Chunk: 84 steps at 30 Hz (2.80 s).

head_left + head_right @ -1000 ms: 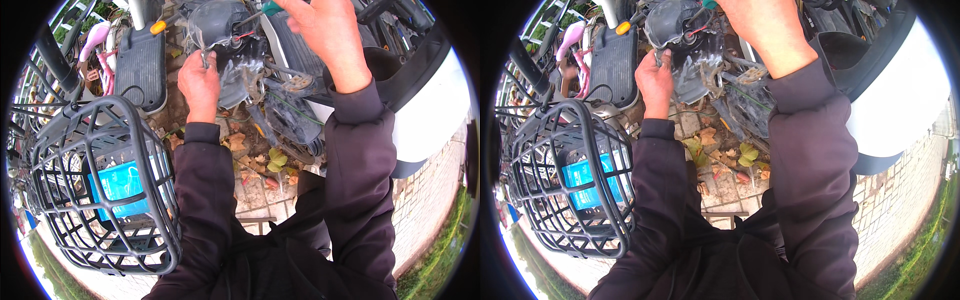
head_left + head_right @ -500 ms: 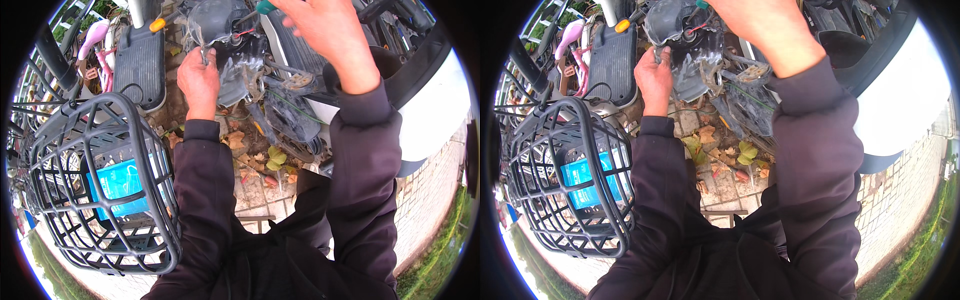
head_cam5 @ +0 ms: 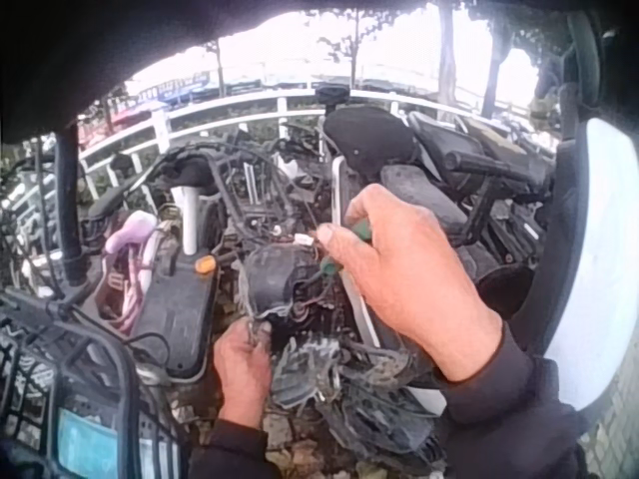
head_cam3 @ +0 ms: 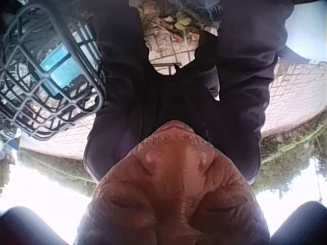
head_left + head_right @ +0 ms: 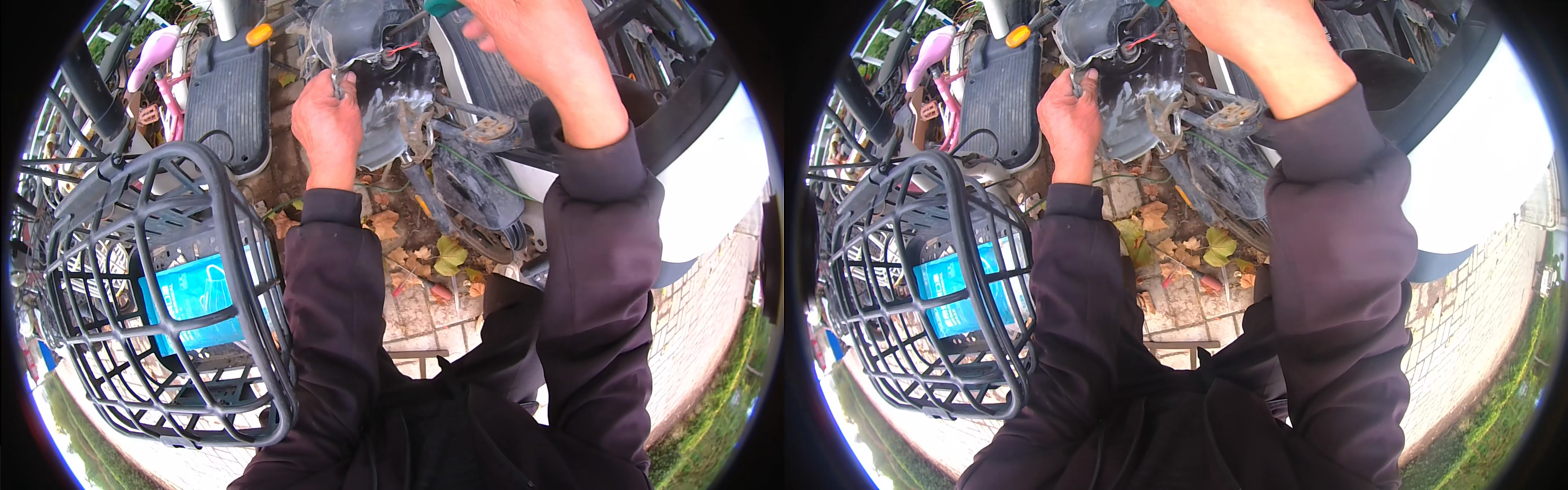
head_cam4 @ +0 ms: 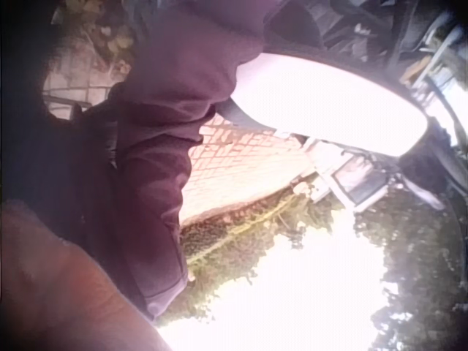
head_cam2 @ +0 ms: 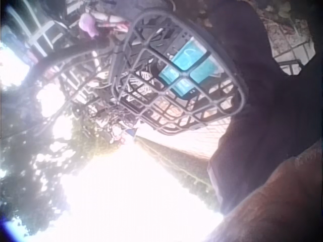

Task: The person removes a scooter headlight assembly using a screwdriver, then wraps the exposed wiring with electrical tape. The person handles the headlight and wires directly, then secures the connections with tape.

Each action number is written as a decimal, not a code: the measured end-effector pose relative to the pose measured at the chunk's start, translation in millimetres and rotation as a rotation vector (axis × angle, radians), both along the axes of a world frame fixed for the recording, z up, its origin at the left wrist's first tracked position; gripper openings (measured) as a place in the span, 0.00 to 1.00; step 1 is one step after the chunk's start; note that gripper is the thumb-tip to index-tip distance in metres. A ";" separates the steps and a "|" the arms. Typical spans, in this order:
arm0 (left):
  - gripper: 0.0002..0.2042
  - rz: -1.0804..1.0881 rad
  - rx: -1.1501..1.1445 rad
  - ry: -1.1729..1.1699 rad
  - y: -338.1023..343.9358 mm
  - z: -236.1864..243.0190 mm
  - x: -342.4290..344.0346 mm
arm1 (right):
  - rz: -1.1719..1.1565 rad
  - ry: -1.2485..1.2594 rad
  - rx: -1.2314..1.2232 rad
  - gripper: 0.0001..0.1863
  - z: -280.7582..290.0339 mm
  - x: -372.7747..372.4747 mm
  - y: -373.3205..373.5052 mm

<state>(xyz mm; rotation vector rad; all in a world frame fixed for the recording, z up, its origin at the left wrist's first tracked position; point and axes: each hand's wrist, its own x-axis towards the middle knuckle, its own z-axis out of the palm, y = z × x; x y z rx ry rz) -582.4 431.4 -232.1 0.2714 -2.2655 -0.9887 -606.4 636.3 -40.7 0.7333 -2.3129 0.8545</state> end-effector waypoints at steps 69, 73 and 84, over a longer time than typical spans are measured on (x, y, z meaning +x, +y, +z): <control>0.12 0.021 0.070 -0.069 -1.0 -5.8 -3.2 | -0.074 -0.412 -0.241 0.12 22.0 30.2 -12.9; 0.12 0.035 0.028 -0.073 0.4 -3.0 -2.0 | 0.020 -0.187 -0.086 0.13 9.4 23.5 -4.8; 0.11 0.030 0.069 -0.067 0.5 -3.8 -3.1 | 0.157 -0.112 -0.051 0.15 -1.5 25.2 13.7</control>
